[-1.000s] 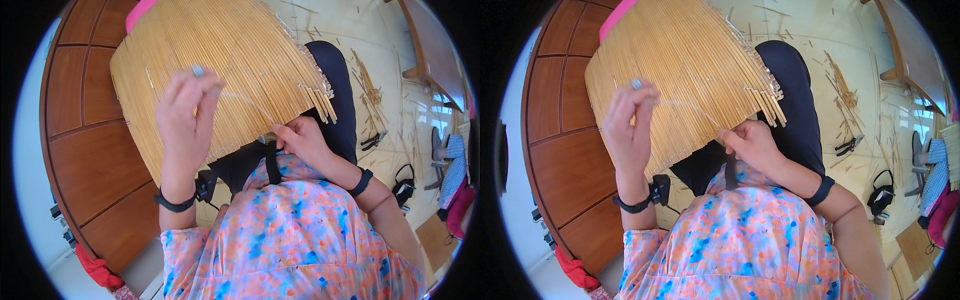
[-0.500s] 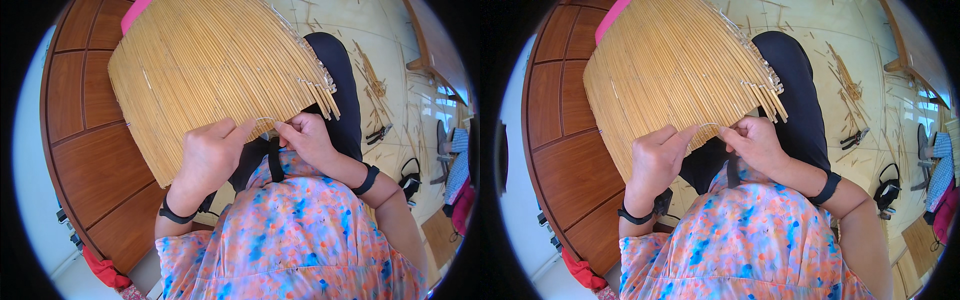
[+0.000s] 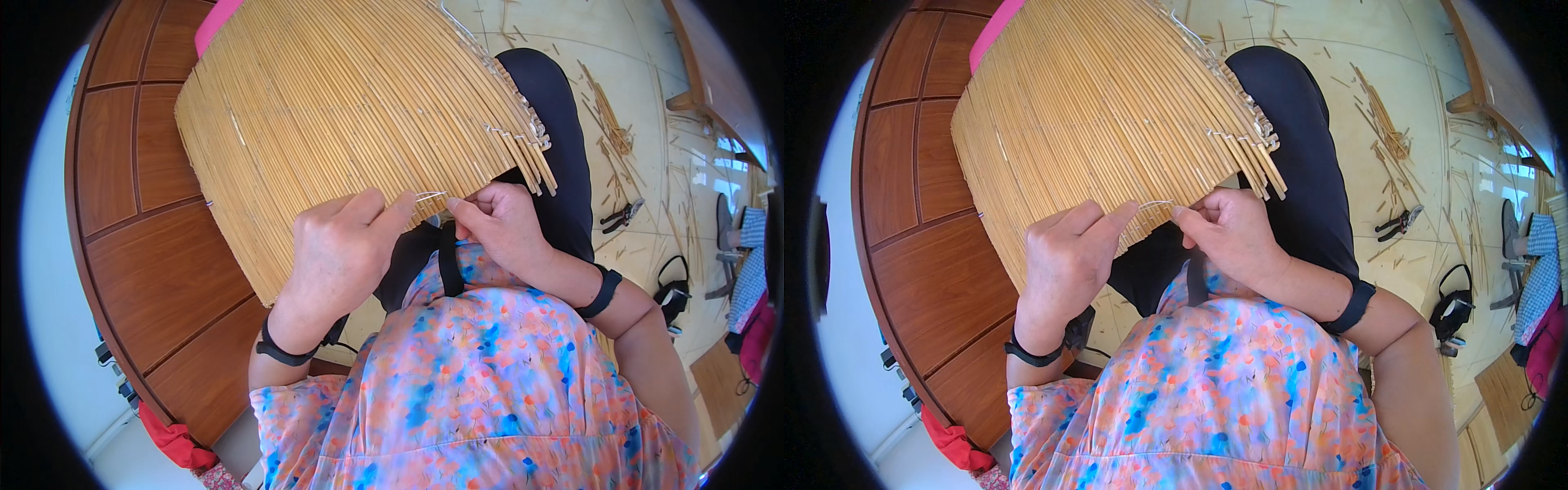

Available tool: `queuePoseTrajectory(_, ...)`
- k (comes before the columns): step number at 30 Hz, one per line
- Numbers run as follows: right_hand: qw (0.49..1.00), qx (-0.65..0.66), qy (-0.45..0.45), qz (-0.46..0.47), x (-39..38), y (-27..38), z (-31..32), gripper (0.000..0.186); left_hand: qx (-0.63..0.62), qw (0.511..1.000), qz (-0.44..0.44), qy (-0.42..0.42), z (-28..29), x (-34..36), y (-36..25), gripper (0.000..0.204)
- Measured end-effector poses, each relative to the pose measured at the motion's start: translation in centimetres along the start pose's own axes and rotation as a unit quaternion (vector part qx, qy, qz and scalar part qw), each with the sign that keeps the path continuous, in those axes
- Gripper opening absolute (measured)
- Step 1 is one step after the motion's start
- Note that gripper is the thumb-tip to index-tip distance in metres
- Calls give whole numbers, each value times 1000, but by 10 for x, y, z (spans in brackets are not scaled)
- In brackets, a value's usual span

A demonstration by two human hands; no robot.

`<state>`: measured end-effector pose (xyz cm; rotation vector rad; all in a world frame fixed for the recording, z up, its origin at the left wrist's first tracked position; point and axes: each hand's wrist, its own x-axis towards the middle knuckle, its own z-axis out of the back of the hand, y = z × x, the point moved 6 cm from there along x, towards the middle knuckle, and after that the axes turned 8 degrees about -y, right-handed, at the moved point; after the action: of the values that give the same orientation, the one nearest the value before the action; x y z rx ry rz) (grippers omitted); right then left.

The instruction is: The person weaves a straw object by hand, using a needle to thread and bind long straw fibers together along the edge of a flat straw mat.

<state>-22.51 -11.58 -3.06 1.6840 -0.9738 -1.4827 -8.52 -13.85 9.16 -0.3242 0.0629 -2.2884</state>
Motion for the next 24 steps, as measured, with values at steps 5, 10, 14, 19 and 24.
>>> queuePoseTrajectory(5, 1000, 11, -2, 2, 0, 0, -1, 22, 3, 1000, -5, 3, 0, 1, -1, 28)
queuePoseTrajectory(10, 1000, 23, -11, 1, 0, -2, -1, 22, 12, 1000, -7, 2, 1, 2, -2, 28)
queuePoseTrajectory(14, 1000, 14, -8, 4, 0, -1, -1, 22, 15, 1000, -9, 6, 1, 3, -2, 29)
queuePoseTrajectory(19, 1000, 15, -7, 6, 1, -1, -1, 22, 26, 999, -17, 17, 0, 3, -3, 29)
queuePoseTrajectory(24, 1000, 14, -7, 0, 0, -1, 0, 21, 49, 998, -43, 11, 7, 15, -13, 32)
